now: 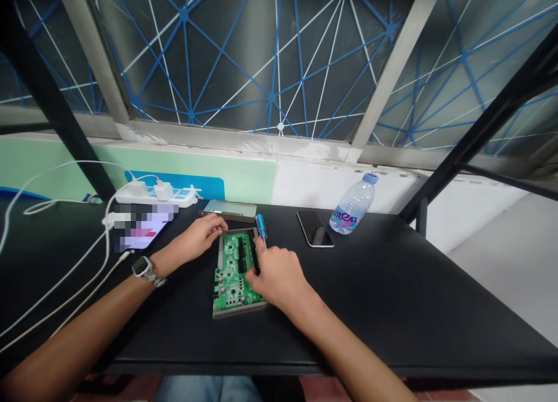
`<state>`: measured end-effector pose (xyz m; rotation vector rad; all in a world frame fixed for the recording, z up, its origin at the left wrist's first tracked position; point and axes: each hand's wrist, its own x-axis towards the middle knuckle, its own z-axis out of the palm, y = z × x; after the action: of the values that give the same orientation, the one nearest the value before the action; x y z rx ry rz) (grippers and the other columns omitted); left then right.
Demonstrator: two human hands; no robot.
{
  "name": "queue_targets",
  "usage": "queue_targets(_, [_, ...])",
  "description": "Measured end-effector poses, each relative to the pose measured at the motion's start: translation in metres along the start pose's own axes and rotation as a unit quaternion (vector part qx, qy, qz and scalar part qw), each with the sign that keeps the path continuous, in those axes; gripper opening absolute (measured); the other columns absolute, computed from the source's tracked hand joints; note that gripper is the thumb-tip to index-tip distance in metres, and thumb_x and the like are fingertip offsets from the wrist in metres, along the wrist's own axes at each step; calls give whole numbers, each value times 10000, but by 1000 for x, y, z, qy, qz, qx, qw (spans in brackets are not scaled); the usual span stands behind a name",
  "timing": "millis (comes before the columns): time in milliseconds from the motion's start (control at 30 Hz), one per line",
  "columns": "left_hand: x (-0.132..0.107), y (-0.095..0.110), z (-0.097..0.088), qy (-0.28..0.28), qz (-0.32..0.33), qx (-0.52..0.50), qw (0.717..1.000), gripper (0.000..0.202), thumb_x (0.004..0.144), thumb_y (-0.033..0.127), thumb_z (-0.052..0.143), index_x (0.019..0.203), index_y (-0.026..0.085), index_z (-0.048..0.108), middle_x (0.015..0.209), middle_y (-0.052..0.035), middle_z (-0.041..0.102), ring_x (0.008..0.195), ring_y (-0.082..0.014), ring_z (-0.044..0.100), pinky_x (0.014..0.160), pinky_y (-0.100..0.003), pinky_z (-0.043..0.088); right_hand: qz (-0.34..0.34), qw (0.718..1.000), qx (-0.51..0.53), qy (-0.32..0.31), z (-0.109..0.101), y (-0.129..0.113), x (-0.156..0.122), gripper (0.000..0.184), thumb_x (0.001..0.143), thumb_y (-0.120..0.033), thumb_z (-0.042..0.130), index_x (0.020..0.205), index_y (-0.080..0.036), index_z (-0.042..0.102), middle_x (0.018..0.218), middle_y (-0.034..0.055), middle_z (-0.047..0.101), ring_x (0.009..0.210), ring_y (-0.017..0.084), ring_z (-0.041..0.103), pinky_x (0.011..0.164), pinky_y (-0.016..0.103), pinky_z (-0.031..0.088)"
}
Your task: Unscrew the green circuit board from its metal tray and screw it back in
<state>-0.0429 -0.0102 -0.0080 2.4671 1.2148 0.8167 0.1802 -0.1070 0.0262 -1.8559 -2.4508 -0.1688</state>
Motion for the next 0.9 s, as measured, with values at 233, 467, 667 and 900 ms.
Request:
queue_targets(233, [0, 0, 0, -2, 6, 4, 1000, 219, 913, 109, 405, 952, 193, 603, 935, -48, 562, 855, -187, 575, 756, -316, 454, -11, 998, 43, 48, 1, -10, -2, 237, 865, -360, 485, 1019, -205, 575, 735, 40, 685, 635, 222, 643, 553, 309, 258])
queue_targets(467, [0, -5, 7, 9, 5, 16, 1000, 202, 936, 150, 425, 1000, 183, 614, 966, -57, 568, 862, -192, 590, 781, -331, 476, -48, 995, 26, 87, 11, -26, 9, 227, 837, -359, 523, 749, -172, 615, 864, 86, 646, 780, 219, 619, 550, 300, 269])
queue_targets(667, [0, -9, 7, -9, 26, 24, 999, 263, 953, 160, 411, 1039, 180, 659, 990, -68, 575, 913, -197, 607, 850, -345, 477, -44, 994, 39, 91, 15, -25, 13, 168, 806, -273, 515, 729, -166, 620, 813, 61, 630, 737, 188, 596, 544, 300, 248])
queue_targets(900, [0, -7, 4, -17, 28, 26, 999, 272, 945, 143, 417, 1036, 181, 670, 989, -66, 591, 937, -196, 609, 863, -339, 478, -8, 994, 53, 90, 17, -21, 8, 157, 784, -291, 551, 672, -182, 562, 789, 55, 636, 739, 187, 592, 541, 308, 178])
